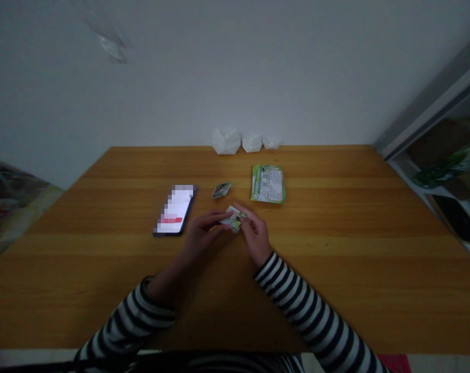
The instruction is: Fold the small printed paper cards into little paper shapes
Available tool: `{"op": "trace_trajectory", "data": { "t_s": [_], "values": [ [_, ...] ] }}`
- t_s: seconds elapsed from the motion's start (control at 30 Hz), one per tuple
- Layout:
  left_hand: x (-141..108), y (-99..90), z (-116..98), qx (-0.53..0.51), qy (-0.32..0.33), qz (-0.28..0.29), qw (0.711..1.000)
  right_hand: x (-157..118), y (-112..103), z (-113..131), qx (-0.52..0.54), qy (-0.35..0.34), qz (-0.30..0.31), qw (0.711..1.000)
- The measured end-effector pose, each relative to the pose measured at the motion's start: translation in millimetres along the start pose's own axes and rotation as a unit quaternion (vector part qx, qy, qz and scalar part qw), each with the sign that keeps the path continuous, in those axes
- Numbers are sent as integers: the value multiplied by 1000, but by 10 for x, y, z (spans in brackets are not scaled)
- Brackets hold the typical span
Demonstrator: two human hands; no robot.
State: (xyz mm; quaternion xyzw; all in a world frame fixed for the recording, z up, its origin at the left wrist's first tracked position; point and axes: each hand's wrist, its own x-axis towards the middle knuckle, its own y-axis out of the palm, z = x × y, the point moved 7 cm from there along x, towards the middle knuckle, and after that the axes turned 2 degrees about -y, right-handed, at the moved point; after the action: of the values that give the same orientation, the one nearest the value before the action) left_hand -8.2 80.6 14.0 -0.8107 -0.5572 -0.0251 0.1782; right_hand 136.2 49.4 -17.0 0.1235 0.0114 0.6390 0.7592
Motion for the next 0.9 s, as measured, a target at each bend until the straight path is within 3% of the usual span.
{"op": "trace_trajectory", "data": {
  "t_s": [0.13,0.23,0.4,0.63,0.8,0.9],
  "values": [
    [22,-69,-25,-35,-12,-6,999,6,40,72,28,7,85,996],
    [22,-97,-44,-61,-14,-22,998,49,26,122,-8,-22,124,992],
    [-2,-97,-14,-90,-42,-44,994,110,-90,248,-84,-120,81,986],
    [-66,-27,218,-203,-195,-91,955,47,-157,314,-139,-152,13,979],
    [-62,20,200,-211,-191,-61,957,68,-114,370,-194,-175,55,964],
    [-55,24,177,-205,-183,-58,960,89,-110,330,-160,-166,54,972]
  ]
}}
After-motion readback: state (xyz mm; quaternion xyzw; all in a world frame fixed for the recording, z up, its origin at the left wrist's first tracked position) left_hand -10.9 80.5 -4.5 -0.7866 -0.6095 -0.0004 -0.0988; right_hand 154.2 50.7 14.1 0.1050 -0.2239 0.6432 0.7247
